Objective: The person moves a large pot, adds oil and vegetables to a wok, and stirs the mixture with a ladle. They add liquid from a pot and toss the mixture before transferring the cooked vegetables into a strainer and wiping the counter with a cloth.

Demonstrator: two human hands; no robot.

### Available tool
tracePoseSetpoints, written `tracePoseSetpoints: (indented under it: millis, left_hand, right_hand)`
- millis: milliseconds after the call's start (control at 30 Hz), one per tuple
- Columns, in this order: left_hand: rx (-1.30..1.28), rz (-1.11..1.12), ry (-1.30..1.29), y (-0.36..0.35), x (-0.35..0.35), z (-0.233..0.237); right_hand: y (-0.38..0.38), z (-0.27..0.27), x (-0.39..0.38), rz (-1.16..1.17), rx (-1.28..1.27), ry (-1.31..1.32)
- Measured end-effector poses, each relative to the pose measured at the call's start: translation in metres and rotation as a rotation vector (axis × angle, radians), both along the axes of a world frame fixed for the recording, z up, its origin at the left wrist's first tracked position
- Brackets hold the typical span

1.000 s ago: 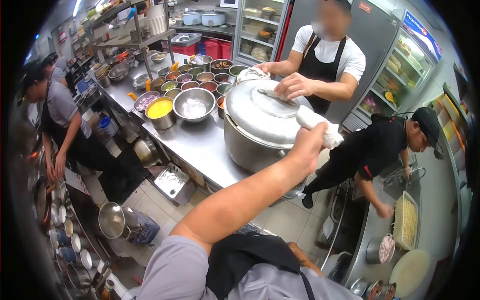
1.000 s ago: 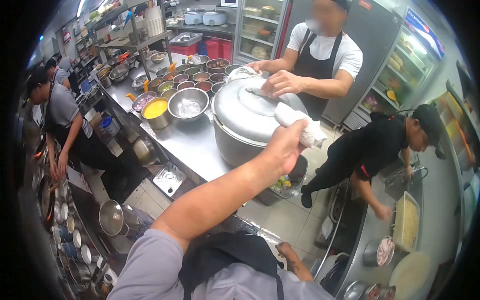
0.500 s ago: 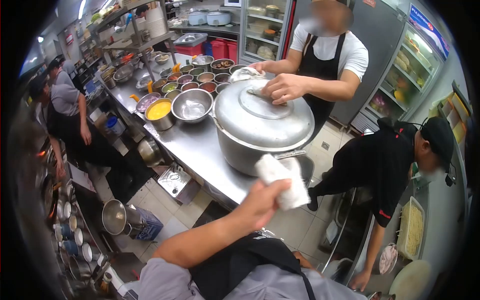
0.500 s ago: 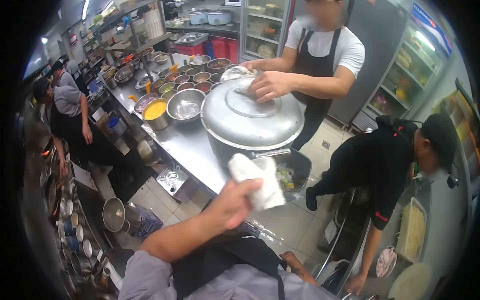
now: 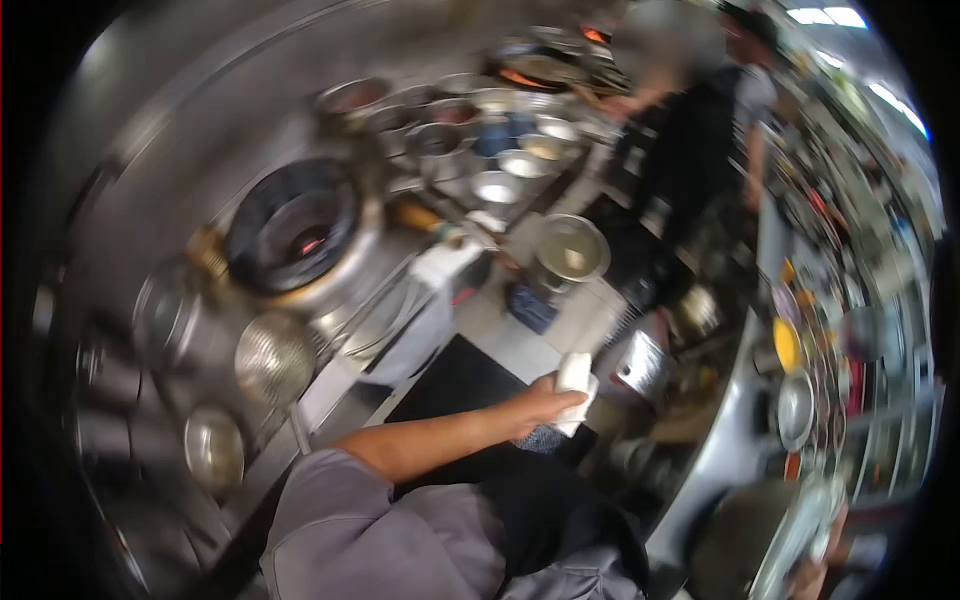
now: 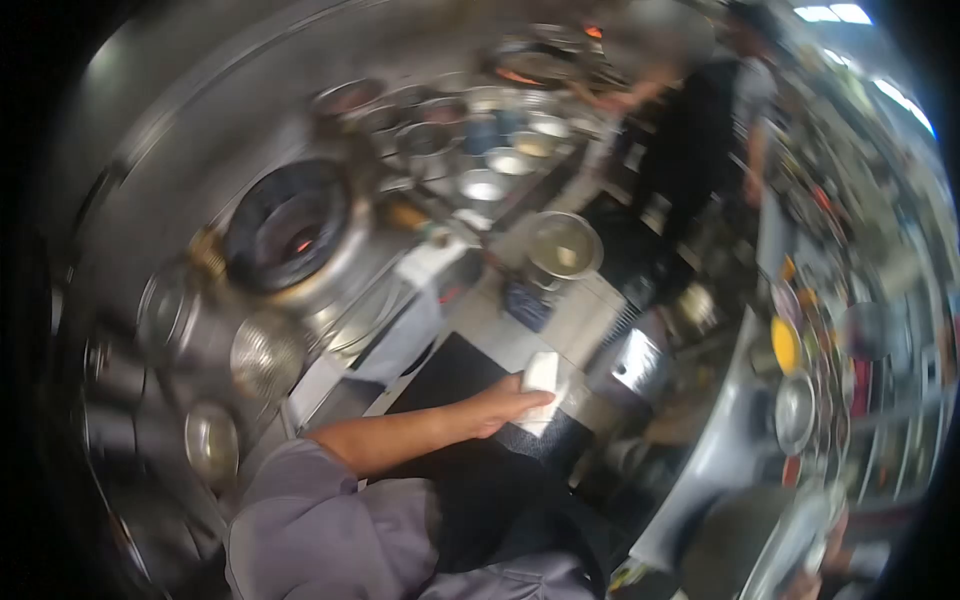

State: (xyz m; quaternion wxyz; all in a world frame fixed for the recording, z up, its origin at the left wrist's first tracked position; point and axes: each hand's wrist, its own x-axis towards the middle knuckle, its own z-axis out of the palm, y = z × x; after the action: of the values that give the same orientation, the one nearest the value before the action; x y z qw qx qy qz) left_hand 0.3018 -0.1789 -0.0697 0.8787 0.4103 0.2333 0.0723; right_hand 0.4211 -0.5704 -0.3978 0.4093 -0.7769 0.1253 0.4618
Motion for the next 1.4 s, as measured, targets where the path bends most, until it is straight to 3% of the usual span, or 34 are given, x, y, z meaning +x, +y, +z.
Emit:
tracePoseSetpoints:
  millis: [167, 333, 367, 433, 467, 500, 600, 733, 767, 833, 900, 1000, 1100, 1133, 1200, 1400]
  left_hand:
    - [0.007, 0.55, 0.12, 0.075, -0.145, -0.025]
    - [0.033, 1.003, 0.232, 0.087, -0.254, -0.036]
    - [-0.01, 1.07, 0.249, 0.083, -0.268, -0.037]
    - [0.012, 1.136, 0.258, 0.077, -0.288, -0.035]
    - [-0.003, 1.182, 0.298, 0.073, -0.293, -0.037]
    - [-0.002, 1.242, 0.312, 0.069, -0.294, -0.037]
    - [-0.025, 1.111, 0.407, 0.057, -0.3, -0.036]
    - [0.053, 1.002, 0.491, 0.048, -0.29, -0.038]
    - [0.081, 0.972, 0.51, 0.05, -0.284, -0.042]
    - [0.086, 0.895, 0.521, 0.051, -0.271, -0.05]
    - [0.113, 0.811, 0.575, 0.053, -0.251, -0.059]
    - [0.187, 0.688, 0.65, 0.051, -0.21, -0.079]
    - [0.112, 0.521, 0.77, 0.042, -0.168, -0.118]
    - [0.108, 0.503, 0.797, 0.038, -0.152, -0.135]
    - [0.105, 0.414, 0.871, 0.034, -0.122, -0.166]
    - [0.214, 0.098, 0.96, 0.033, -0.077, -0.332]
  right_hand:
    - [0.123, -0.005, 0.054, 0.296, 0.021, -0.028]
    - [0.233, -0.045, 0.104, 0.523, 0.22, -0.096]
    - [0.268, -0.04, 0.125, 0.806, 0.19, 0.137]
    - [0.356, 0.061, 0.078, 0.892, 0.162, -0.256]
    - [0.38, 0.033, 0.086, 0.915, 0.18, -0.276]
    - [0.41, 0.067, 0.064, 0.888, 0.158, -0.227]
    - [0.466, 0.069, 0.038, 1.078, 0.069, -0.277]
    - [0.487, 0.047, 0.011, 1.383, 0.065, -0.327]
    - [0.484, 0.019, 0.007, 1.52, 0.073, -0.499]
    - [0.463, -0.009, 0.006, 1.572, 0.296, -0.697]
    - [0.45, -0.032, 0.006, 1.579, 0.439, -0.87]
    - [0.436, 0.015, 0.012, 1.515, 0.219, -0.399]
    - [0.39, -0.016, 0.031, 1.251, 0.124, -0.298]
    - [0.374, -0.024, 0.041, 1.089, 0.113, -0.077]
    - [0.336, -0.033, 0.06, 0.859, 0.125, 0.037]
    - [0.229, -0.065, 0.1, 0.383, 0.066, 0.079]
